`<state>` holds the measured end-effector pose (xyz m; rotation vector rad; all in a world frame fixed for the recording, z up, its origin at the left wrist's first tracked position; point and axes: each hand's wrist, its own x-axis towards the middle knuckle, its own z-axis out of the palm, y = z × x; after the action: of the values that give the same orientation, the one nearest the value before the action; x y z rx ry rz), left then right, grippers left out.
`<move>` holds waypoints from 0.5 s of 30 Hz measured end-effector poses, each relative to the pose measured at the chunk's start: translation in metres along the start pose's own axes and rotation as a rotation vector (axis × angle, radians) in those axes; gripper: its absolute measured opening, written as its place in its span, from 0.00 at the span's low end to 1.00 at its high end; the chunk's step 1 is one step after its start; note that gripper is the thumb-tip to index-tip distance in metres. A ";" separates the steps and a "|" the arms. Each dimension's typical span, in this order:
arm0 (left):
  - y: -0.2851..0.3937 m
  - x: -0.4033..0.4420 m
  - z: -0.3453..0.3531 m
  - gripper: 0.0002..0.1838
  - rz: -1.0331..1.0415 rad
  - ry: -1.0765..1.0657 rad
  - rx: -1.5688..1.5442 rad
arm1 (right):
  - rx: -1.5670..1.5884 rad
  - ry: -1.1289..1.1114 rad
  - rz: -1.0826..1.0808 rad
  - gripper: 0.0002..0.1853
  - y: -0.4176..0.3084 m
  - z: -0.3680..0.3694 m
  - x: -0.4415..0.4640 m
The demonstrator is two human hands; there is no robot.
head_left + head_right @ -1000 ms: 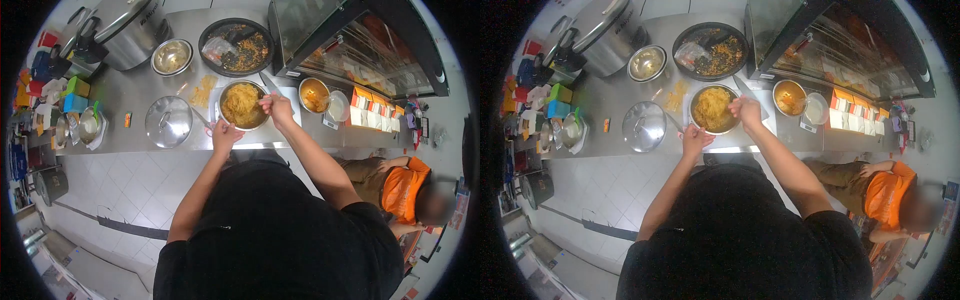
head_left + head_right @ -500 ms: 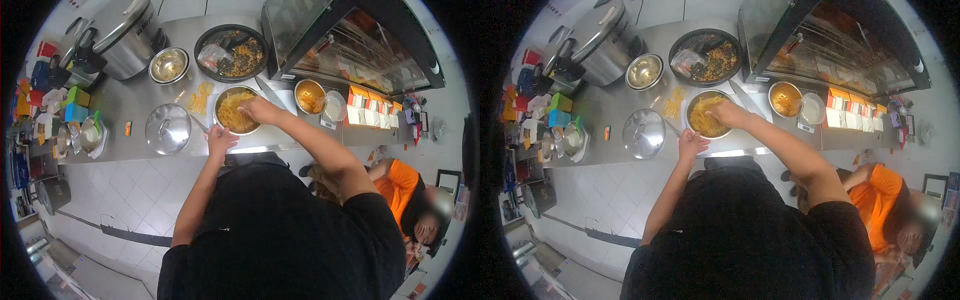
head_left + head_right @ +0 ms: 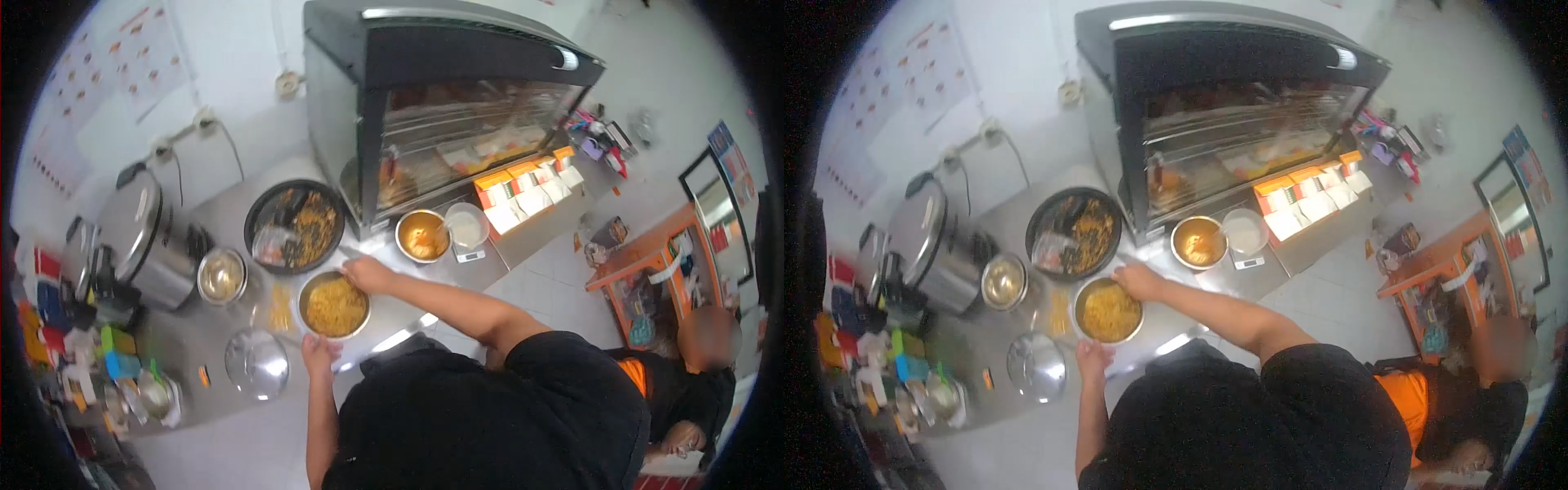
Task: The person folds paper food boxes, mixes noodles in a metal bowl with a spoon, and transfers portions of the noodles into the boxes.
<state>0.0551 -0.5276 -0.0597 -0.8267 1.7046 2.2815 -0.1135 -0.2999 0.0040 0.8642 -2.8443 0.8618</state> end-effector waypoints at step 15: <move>0.004 0.003 0.007 0.09 -0.075 -0.055 0.026 | 0.500 0.201 0.264 0.13 -0.055 0.002 -0.020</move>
<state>0.0488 -0.5229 -0.0564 -0.8014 1.6481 2.2072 -0.0677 -0.3293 0.0257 0.3912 -2.6348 1.6342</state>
